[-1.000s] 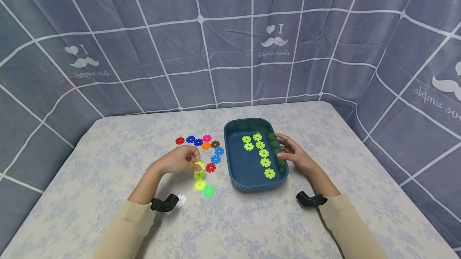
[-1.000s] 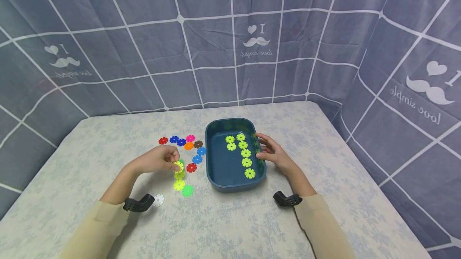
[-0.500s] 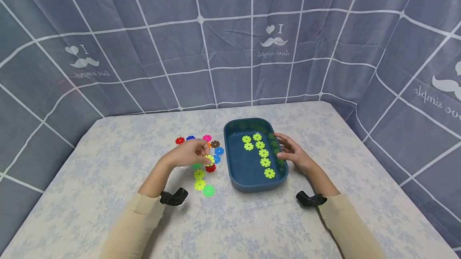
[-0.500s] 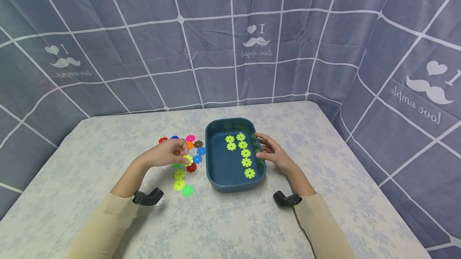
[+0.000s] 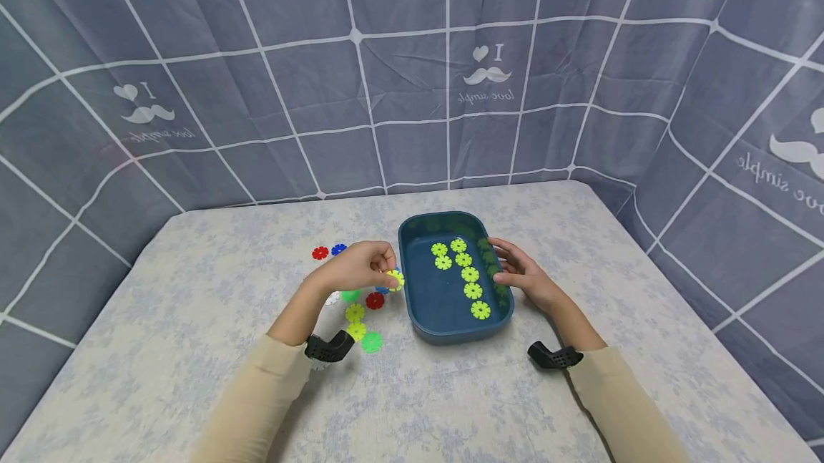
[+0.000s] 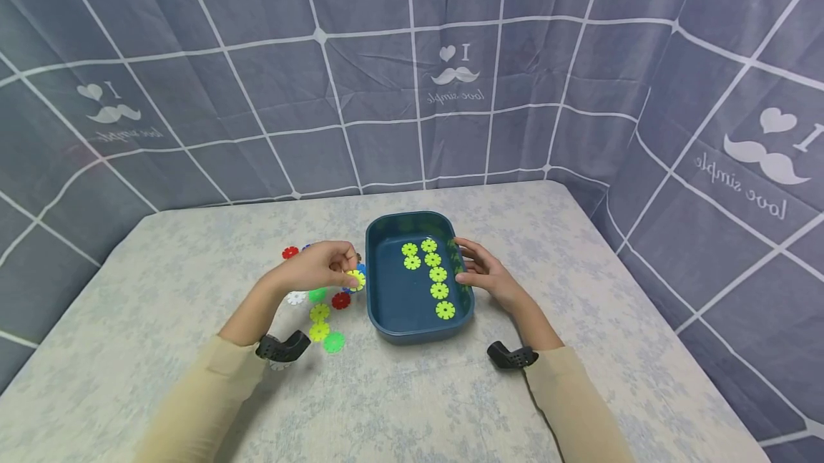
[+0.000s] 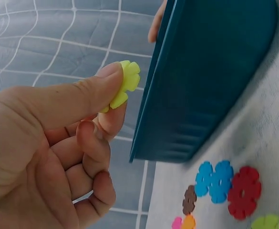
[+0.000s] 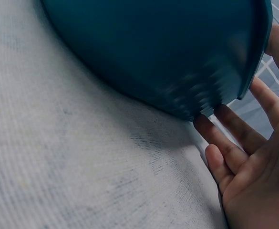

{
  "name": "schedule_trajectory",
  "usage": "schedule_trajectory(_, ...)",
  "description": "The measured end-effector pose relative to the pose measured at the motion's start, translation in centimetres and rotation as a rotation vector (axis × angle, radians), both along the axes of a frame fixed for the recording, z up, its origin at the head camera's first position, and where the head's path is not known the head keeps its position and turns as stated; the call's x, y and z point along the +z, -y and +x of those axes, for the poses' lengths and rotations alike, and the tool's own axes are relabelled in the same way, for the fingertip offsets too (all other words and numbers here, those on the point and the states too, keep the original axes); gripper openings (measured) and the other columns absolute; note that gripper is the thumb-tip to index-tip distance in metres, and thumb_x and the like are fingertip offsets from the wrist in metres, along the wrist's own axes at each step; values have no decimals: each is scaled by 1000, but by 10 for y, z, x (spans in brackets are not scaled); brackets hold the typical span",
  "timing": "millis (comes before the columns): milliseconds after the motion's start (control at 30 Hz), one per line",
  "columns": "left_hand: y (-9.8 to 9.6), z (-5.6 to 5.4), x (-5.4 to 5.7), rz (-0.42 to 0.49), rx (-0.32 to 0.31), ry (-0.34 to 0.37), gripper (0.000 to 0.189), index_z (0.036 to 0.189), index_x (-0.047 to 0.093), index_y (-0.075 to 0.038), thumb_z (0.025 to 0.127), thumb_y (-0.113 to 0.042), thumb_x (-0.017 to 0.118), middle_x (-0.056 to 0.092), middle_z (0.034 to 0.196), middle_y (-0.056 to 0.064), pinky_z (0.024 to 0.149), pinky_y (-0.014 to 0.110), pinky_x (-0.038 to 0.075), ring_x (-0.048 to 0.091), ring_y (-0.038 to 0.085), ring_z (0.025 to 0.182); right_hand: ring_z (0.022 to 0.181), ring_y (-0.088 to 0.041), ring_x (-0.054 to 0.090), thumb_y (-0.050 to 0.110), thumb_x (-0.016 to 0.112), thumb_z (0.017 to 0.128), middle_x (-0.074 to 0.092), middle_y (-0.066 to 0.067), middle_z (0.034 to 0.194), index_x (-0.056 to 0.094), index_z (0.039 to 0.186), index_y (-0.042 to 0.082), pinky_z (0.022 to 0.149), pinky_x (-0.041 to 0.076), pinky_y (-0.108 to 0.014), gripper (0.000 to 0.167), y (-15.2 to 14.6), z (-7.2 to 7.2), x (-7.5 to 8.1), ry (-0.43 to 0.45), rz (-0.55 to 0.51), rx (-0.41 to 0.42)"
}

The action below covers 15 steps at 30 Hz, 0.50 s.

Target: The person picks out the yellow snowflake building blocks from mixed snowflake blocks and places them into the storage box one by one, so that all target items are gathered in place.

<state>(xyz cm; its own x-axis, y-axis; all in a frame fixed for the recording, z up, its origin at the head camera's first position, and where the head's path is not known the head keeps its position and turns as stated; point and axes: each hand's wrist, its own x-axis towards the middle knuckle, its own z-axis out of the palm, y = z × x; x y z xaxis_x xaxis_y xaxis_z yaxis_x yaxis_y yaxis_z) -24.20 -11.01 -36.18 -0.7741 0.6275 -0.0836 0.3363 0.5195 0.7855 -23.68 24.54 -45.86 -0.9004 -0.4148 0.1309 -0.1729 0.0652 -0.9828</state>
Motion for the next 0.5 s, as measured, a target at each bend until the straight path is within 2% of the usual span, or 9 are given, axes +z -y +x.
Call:
schedule_trajectory(300,-18,-6,3,0,-21,-32,20,94,57,-5,87,-10,75,60,82,3,70,33,49,55,20,76,128,-47,40,5,60,91,26,-29,151,24,153,6,91,47,-28,72,0,1,1,6,-4,-4)
schedule_trajectory(500,-33,-10,3,18,-24,-15,21,93,58,-6,85,-10,76,61,81,4,68,32,50,58,21,74,129,-47,40,5,60,91,26,-28,152,25,153,6,91,47,-28,72,1,1,1,15,-3,-10)
